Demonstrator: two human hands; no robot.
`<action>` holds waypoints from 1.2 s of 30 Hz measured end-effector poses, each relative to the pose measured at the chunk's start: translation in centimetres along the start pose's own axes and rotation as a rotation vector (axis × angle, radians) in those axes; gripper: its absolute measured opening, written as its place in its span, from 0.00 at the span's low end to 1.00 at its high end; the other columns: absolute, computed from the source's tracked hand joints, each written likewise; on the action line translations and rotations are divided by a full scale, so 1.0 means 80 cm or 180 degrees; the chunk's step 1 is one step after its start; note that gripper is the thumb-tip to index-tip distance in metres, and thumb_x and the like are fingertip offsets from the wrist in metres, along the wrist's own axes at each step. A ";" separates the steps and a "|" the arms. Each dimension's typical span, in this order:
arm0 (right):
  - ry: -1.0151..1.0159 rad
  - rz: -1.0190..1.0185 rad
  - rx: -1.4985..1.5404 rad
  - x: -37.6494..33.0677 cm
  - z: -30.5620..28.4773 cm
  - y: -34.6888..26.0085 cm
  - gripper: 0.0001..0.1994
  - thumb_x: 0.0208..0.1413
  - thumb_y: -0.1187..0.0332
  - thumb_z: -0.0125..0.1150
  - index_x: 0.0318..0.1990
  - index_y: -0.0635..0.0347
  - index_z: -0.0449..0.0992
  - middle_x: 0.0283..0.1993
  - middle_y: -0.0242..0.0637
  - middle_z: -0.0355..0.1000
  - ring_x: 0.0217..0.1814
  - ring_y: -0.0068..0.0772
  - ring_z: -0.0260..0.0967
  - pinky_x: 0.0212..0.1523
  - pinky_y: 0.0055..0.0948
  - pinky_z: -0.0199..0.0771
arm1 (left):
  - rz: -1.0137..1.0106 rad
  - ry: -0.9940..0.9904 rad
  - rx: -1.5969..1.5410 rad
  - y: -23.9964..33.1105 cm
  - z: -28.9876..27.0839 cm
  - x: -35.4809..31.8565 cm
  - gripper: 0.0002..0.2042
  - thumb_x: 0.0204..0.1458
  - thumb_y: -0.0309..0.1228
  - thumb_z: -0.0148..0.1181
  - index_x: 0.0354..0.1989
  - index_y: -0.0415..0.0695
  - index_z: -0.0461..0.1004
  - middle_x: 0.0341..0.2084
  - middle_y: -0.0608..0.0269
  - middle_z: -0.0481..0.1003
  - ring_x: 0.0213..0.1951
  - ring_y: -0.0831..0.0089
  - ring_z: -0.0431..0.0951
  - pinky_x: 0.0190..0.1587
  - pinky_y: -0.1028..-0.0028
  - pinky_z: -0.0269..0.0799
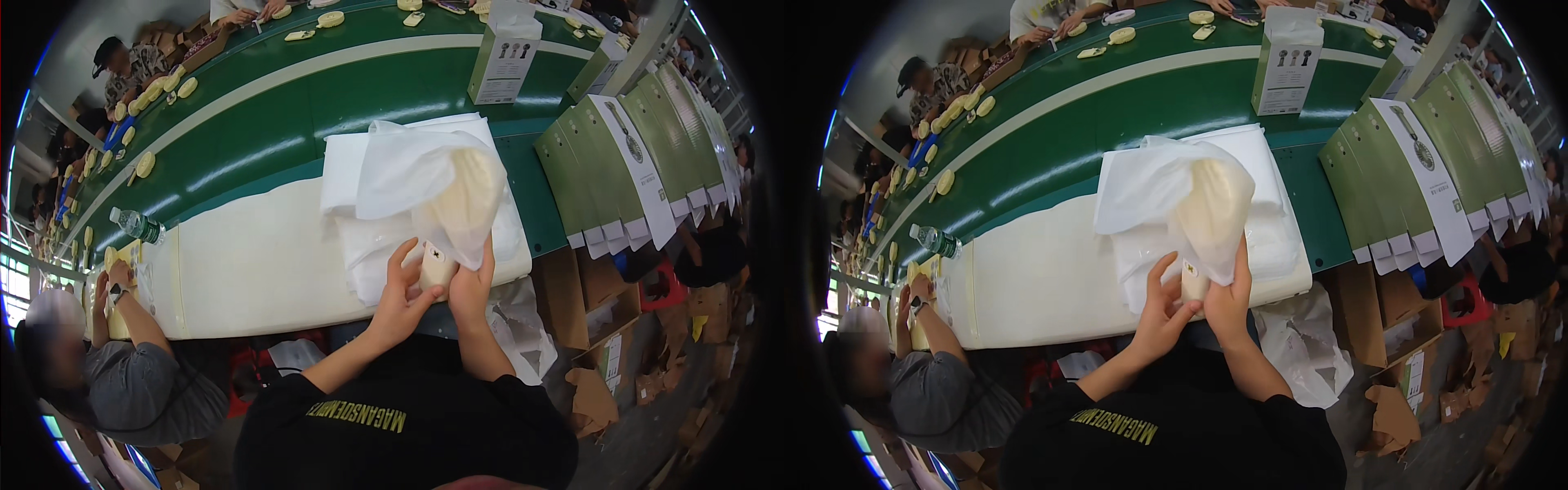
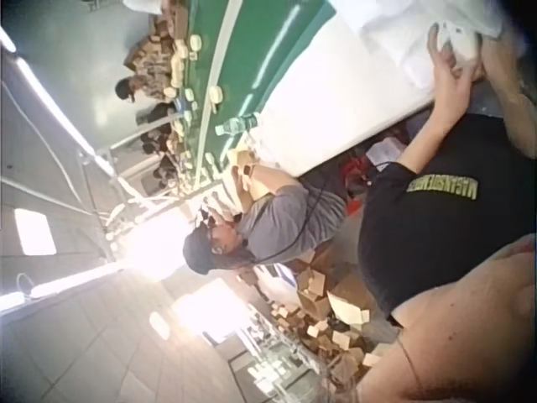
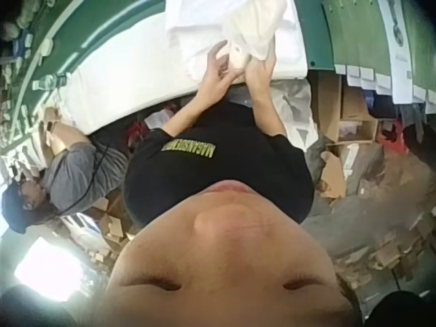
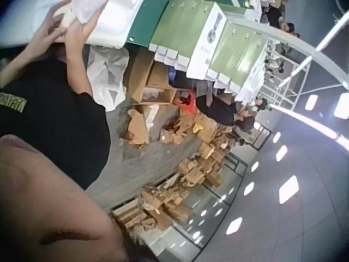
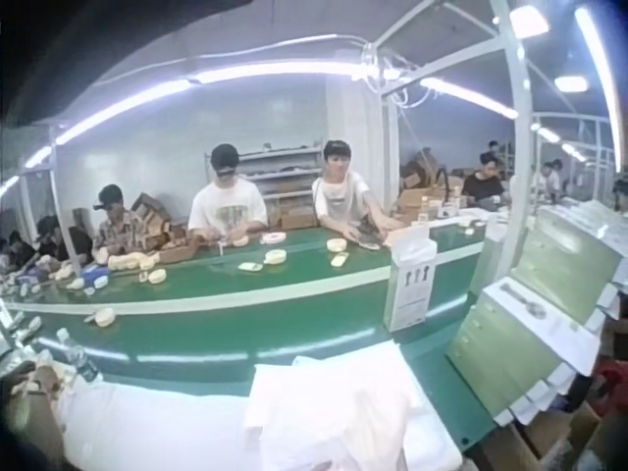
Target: Packaging small handheld fans into boxes with protective foam inserts.
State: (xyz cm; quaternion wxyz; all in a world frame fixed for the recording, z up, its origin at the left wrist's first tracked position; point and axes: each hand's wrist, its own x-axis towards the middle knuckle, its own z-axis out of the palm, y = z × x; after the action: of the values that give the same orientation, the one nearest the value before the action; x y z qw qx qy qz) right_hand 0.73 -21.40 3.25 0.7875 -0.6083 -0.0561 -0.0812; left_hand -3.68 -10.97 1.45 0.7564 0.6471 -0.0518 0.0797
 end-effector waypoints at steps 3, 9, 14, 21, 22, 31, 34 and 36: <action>0.0335 0.0994 0.0614 -0.006 -0.017 0.022 0.29 0.53 0.78 0.49 0.64 0.64 0.52 0.63 0.54 0.55 0.63 0.54 0.56 0.61 0.37 0.53 | -0.0993 0.0104 -0.0960 0.006 -0.003 0.009 0.19 0.50 0.21 0.59 0.50 0.40 0.63 0.40 0.54 0.74 0.38 0.71 0.76 0.34 0.73 0.75; 0.0098 -0.2217 -0.3206 -0.036 -0.047 0.039 0.26 0.56 0.70 0.51 0.61 0.66 0.54 0.54 0.49 0.64 0.61 0.51 0.56 0.63 0.44 0.51 | -0.0188 0.0120 -0.0046 0.008 -0.023 0.044 0.11 0.52 0.25 0.59 0.41 0.39 0.66 0.35 0.57 0.77 0.34 0.76 0.78 0.32 0.74 0.74; 0.0319 -0.2601 -0.2620 -0.014 -0.093 -0.015 0.27 0.57 0.68 0.52 0.61 0.66 0.53 0.56 0.47 0.60 0.62 0.46 0.55 0.63 0.43 0.50 | 0.1343 -0.2128 0.1271 0.046 0.037 0.063 0.06 0.48 0.24 0.60 0.33 0.39 0.71 0.20 0.63 0.75 0.22 0.73 0.76 0.22 0.75 0.69; 0.2030 -0.1720 -0.1017 -0.025 -0.122 -0.034 0.26 0.57 0.64 0.53 0.59 0.65 0.54 0.56 0.41 0.59 0.60 0.35 0.56 0.61 0.35 0.53 | 0.3347 -0.1772 0.1013 0.047 0.224 0.214 0.24 0.43 0.33 0.66 0.50 0.46 0.66 0.45 0.63 0.71 0.51 0.65 0.68 0.51 0.62 0.66; 0.2309 -0.1938 -0.1220 -0.024 -0.121 -0.043 0.25 0.57 0.63 0.53 0.58 0.64 0.55 0.56 0.40 0.60 0.59 0.33 0.57 0.59 0.33 0.55 | 0.3368 -0.1801 0.0951 0.040 0.249 0.232 0.24 0.43 0.33 0.66 0.50 0.46 0.66 0.45 0.63 0.71 0.51 0.65 0.68 0.51 0.62 0.66; 0.2376 -0.0720 0.0734 -0.040 -0.202 -0.121 0.22 0.62 0.55 0.46 0.56 0.61 0.59 0.49 0.40 0.64 0.51 0.32 0.61 0.48 0.33 0.66 | 0.4248 -0.1787 0.2934 0.025 0.263 0.277 0.39 0.30 0.34 0.72 0.58 0.61 0.62 0.51 0.70 0.67 0.56 0.67 0.64 0.59 0.50 0.55; 0.1905 -0.1380 0.1194 -0.026 -0.242 -0.147 0.25 0.62 0.47 0.41 0.55 0.58 0.60 0.44 0.39 0.66 0.45 0.35 0.65 0.45 0.36 0.70 | 0.4225 -0.1504 0.2724 0.047 0.222 0.260 0.39 0.28 0.32 0.72 0.57 0.61 0.64 0.51 0.70 0.68 0.54 0.67 0.66 0.59 0.55 0.57; 0.0728 -0.1900 0.2229 0.002 -0.236 -0.180 0.30 0.62 0.43 0.37 0.57 0.62 0.60 0.41 0.40 0.65 0.42 0.36 0.66 0.45 0.37 0.70 | 0.4122 -0.1081 0.2544 0.073 0.184 0.252 0.39 0.27 0.29 0.72 0.56 0.59 0.66 0.50 0.69 0.69 0.53 0.67 0.68 0.58 0.60 0.61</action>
State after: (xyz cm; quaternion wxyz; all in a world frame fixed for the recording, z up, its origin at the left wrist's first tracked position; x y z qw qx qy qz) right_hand -2.16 -43.22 12.13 0.8886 -0.2506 -0.1655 -0.3467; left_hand 15.41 -23.55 13.11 0.2503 0.7147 -0.5018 0.4180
